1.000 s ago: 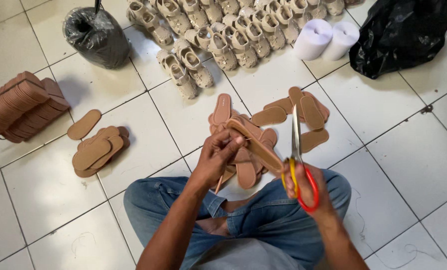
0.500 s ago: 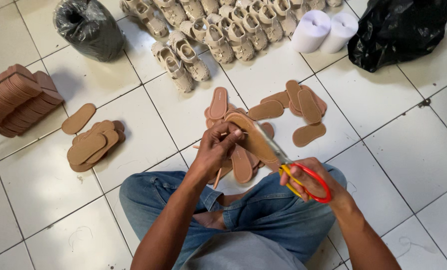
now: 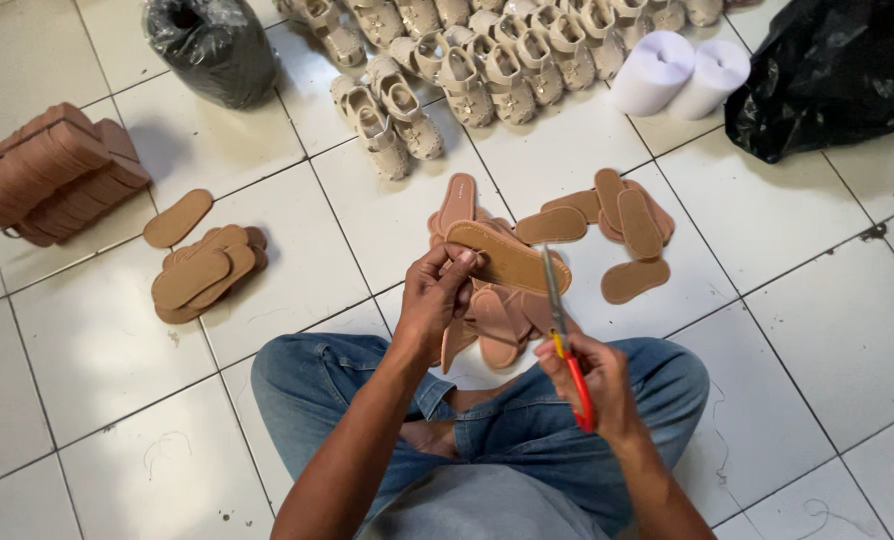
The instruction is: The person sits cross-legged on the tiled floor among piles of sandal insoles and uses scissors to trim excess material from the edge of each insole. They work one insole at a time, placing trimmed pieces onto a finished pile and picking up the next insole to continue trimming.
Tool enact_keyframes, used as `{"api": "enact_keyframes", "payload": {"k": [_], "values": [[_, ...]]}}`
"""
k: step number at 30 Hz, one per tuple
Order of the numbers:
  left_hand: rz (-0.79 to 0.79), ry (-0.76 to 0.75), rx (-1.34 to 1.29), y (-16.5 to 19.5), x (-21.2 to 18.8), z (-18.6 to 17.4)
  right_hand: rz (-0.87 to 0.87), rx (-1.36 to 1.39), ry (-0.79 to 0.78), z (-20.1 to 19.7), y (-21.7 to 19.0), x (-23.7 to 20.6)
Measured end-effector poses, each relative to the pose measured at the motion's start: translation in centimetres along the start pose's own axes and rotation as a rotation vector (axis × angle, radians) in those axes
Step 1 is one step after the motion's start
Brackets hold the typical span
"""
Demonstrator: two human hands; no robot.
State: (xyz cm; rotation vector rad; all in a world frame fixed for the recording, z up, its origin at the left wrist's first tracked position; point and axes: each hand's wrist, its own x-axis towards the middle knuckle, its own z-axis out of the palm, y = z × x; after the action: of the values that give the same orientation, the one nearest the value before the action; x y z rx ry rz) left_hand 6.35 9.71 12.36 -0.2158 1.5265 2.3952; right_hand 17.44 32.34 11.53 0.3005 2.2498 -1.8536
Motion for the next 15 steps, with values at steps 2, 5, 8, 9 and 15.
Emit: {"api": "enact_keyframes", "payload": {"k": [2, 5, 8, 9, 15], "values": [[0.029, 0.015, 0.018, -0.7, 0.5, -0.5, -0.088, -0.032, 0.04, -0.5, -0.3, -0.2], [0.007, 0.097, -0.09, -2.9, 1.7, -0.1, -0.424, -0.077, 0.045, 0.6, -1.1, -0.3], [0.095, 0.245, -0.09, -5.2, 2.7, 1.3, -0.559, -0.152, -0.018, 4.0, -1.7, 0.6], [0.139, 0.277, -0.113, -5.5, 2.8, 1.6, -0.529, -0.169, 0.0, 5.2, -2.0, 1.1], [0.145, 0.334, -0.104, -4.3, 2.5, -1.6, -0.26, -0.103, 0.155, 6.1, 0.3, 4.5]]}}
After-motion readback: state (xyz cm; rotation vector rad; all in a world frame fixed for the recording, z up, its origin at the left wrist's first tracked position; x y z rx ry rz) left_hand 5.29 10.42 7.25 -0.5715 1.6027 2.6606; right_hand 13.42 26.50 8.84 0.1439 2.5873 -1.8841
